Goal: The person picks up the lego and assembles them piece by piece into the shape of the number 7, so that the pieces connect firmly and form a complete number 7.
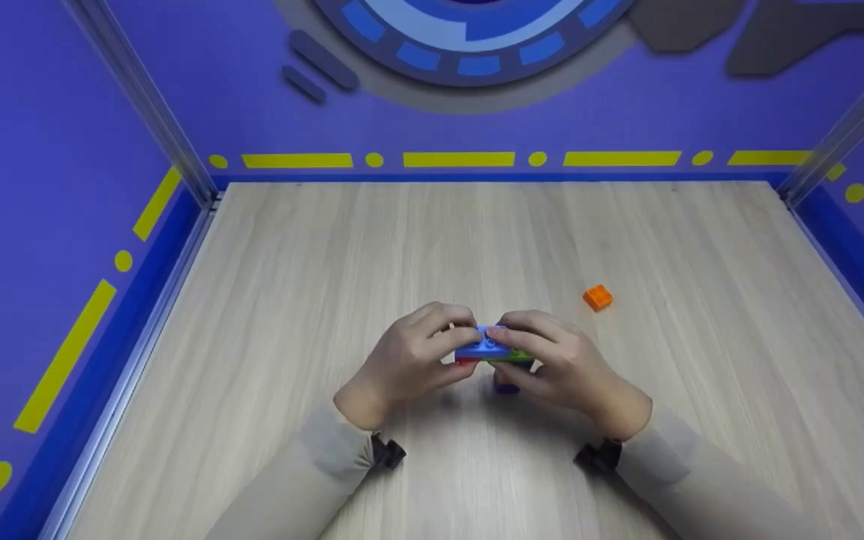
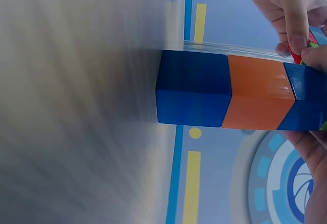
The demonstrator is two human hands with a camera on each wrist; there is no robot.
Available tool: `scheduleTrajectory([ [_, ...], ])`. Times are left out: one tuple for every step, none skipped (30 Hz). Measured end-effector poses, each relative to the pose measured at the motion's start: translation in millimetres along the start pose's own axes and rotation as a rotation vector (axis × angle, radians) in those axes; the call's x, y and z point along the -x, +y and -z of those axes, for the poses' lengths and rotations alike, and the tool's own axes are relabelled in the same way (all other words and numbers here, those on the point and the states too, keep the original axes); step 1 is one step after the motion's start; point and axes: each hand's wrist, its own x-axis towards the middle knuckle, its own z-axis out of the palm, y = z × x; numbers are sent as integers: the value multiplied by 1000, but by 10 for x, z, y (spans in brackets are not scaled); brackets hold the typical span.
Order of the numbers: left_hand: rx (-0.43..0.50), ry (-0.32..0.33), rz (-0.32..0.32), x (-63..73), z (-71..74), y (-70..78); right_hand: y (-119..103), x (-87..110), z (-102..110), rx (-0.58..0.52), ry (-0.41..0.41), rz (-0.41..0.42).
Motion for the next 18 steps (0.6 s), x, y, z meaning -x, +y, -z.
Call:
scheduleTrajectory([
  [-22, 10, -26, -1, 0, 1, 3, -3, -6, -10, 8, 9],
  [-39, 17, -48, -3, -1, 1, 5, -9, -10, -17, 16, 20],
  [-54, 21, -63, -4, 1, 2, 7, -15, -16, -24, 24, 32],
  [-62, 24, -73, -6, 4, 5, 9, -22, -21, -32, 32, 42],
  [-67, 26, -80, -7, 7, 7, 12, -28, -24, -43, 40, 50],
  [-73, 28, -85, -8, 5, 7, 14, -35, -27, -51, 46, 58],
  [-79, 29, -90, -9, 4, 9, 16, -41, -28, -55, 48, 65],
  [-82, 29, -92, -9, 4, 10, 17, -45, -29, -57, 50, 70],
  [-83, 29, -93, -10, 5, 12, 19, -48, -29, -60, 52, 75],
  [-82, 30, -94, -11, 3, 13, 21, -49, -27, -62, 53, 78],
  [-82, 30, -94, -12, 2, 14, 22, -50, -25, -62, 51, 81],
  [-81, 29, -95, -14, 2, 16, 23, -51, -23, -60, 51, 85],
  [-79, 29, -94, -15, 5, 19, 24, -51, -22, -57, 50, 89],
  [-76, 27, -91, -17, 7, 21, 24, -53, -21, -52, 52, 93],
  [-72, 27, -88, -19, 9, 24, 25, -53, -19, -44, 52, 97],
  [-67, 26, -85, -22, 12, 27, 26, -53, -18, -38, 53, 101],
  [-63, 24, -83, -25, 17, 29, 25, -56, -15, -28, 54, 105],
  [-59, 21, -81, -28, 22, 31, 25, -56, -13, -17, 55, 108],
])
